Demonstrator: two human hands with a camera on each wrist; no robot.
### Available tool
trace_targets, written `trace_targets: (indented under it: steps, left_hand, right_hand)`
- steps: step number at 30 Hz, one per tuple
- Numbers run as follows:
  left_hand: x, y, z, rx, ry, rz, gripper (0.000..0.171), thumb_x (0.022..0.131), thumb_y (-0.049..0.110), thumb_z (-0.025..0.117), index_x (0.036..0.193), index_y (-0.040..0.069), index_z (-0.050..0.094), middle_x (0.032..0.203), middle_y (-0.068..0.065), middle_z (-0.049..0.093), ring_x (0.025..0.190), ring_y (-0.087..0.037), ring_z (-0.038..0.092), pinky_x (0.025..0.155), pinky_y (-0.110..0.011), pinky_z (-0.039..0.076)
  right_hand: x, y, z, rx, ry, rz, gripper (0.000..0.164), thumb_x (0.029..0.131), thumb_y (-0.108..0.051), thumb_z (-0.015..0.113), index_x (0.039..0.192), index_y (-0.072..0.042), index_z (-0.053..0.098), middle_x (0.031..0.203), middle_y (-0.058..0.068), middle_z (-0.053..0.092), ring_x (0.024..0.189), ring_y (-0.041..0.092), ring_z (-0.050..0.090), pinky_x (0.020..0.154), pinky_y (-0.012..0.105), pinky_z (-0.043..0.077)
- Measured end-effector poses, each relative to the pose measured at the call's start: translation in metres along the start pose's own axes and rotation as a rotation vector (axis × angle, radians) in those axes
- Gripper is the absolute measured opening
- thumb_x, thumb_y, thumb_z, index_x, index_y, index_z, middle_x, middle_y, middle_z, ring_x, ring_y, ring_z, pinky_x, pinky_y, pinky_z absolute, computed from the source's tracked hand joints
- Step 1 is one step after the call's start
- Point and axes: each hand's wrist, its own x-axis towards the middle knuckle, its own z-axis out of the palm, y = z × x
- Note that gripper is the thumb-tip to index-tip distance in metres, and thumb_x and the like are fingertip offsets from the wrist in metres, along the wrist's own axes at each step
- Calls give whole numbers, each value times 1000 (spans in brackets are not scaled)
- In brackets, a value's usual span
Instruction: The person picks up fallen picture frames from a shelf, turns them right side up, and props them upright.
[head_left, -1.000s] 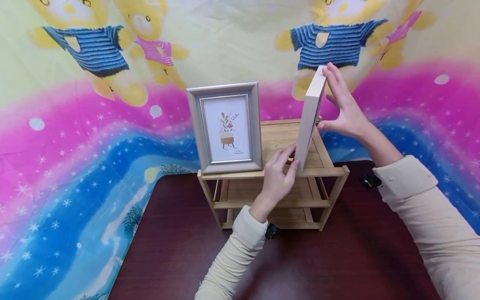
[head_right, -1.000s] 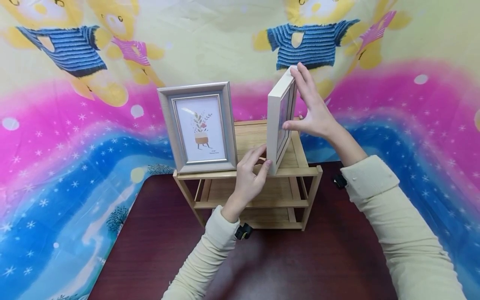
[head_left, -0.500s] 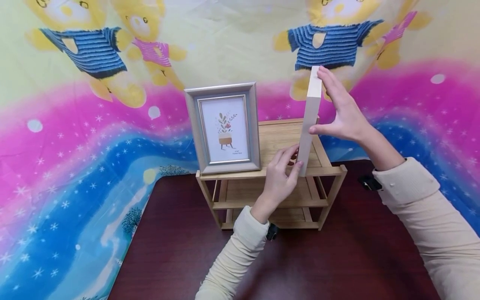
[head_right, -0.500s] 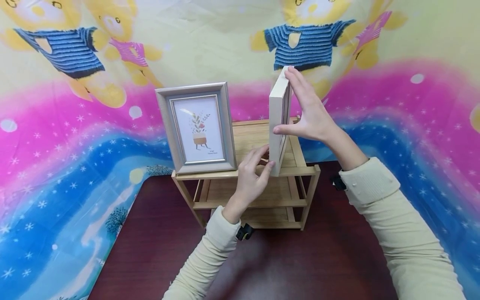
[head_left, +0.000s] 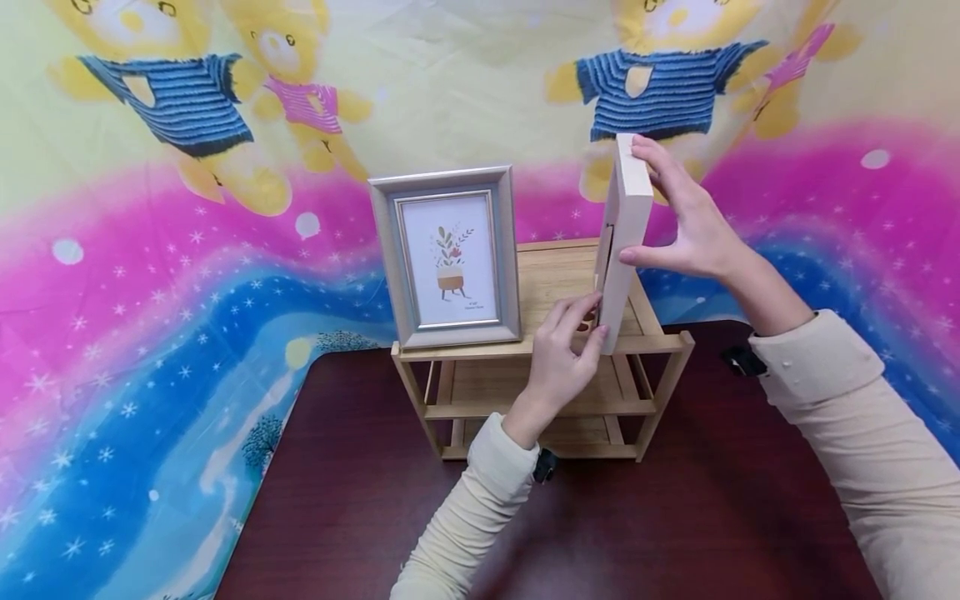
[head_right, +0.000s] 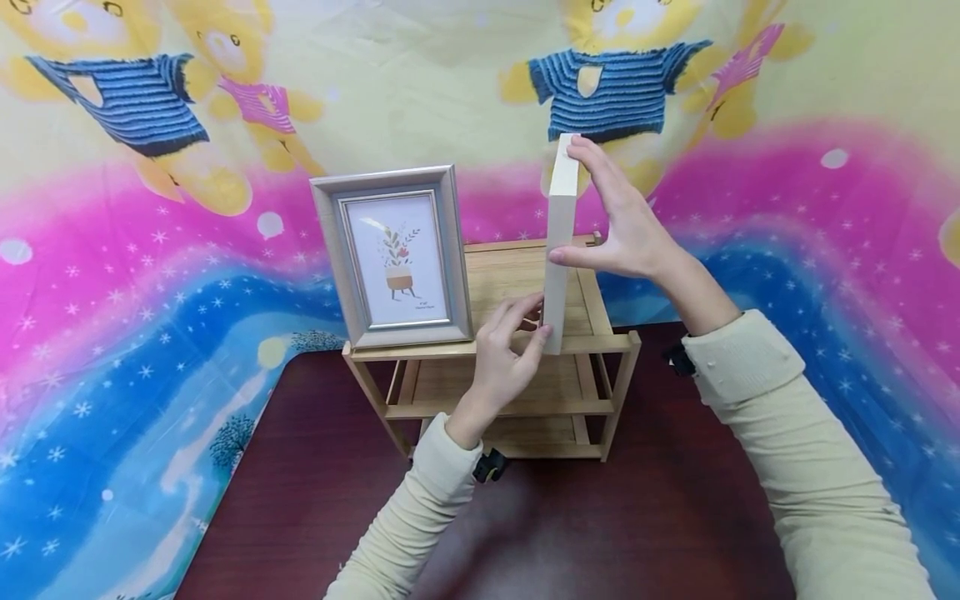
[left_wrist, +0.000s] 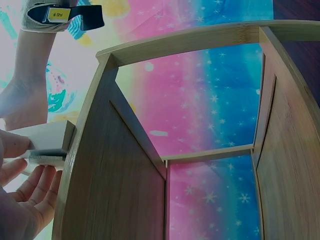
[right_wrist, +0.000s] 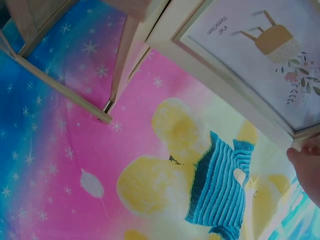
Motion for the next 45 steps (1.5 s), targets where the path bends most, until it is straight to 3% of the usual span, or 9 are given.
trace_targets:
  steps: [6,12,15,18,22,26,30,34,45]
  left_hand:
    - [7,-3,-3,-62,18,-42,28,84,0,52,110,-10,58,95,-20,60,82,-25,61,74,-15,47]
    - [22,-4,-3,-99,-56,-161,31,85,1,56,114,-11,55,97,-20,60,83,-24,62,68,-12,48]
    - [27,-3,-6,-79,-83,-182,31,83,1,58,112,-10,57,95,-19,61,81,-22,63,66,-12,48]
    - [31,-2,-10,15,-104,-144,29,82,0,57,109,-9,59,92,-17,63,79,-20,63,65,-11,47]
    - [34,2,-17,277,-96,-69,26,80,2,57,104,-5,64,87,-11,64,75,-17,62,64,-15,48]
    - [36,8,-23,476,-130,-51,25,80,2,58,104,-3,63,87,-10,62,76,-19,59,67,-25,49]
    - [37,14,-23,575,-199,-73,28,81,0,56,109,-4,58,94,-13,60,83,-22,59,75,-27,50]
    - [36,13,-20,603,-205,-110,30,81,-2,54,111,-5,55,96,-13,59,87,-22,58,79,-26,49]
    - [29,3,-16,519,-191,-147,35,79,-7,51,114,-4,55,100,-13,60,93,-22,58,84,-23,46]
  right_hand:
    - [1,7,-4,47,-40,-7,95,64,-16,77,141,-2,24,148,7,24,122,18,34,98,23,31]
    - [4,9,-5,116,-57,1,95,61,-5,75,141,-1,23,146,7,26,119,17,35,91,23,35]
    - [4,9,-4,131,-53,-1,95,60,-4,74,141,-1,24,147,8,26,119,17,35,91,23,35]
    - [4,9,-3,131,-54,-5,95,59,-2,74,141,-1,24,147,8,25,120,18,34,92,24,35]
    - [5,9,-3,128,-58,-9,96,59,-1,75,141,-1,24,147,9,25,121,18,34,92,23,36]
    - [7,9,-4,81,-67,-22,96,60,-7,78,141,-2,26,146,9,26,122,16,33,91,22,35]
    - [11,8,-6,0,-95,-45,95,62,-20,80,141,-4,29,146,9,27,126,13,30,100,39,30]
    - [18,5,-10,-73,-153,-47,93,63,-24,80,141,-8,32,147,6,26,129,12,27,100,58,23]
    - [33,-3,-14,-217,-378,17,100,63,-24,79,145,-14,23,150,6,17,136,25,15,99,64,18]
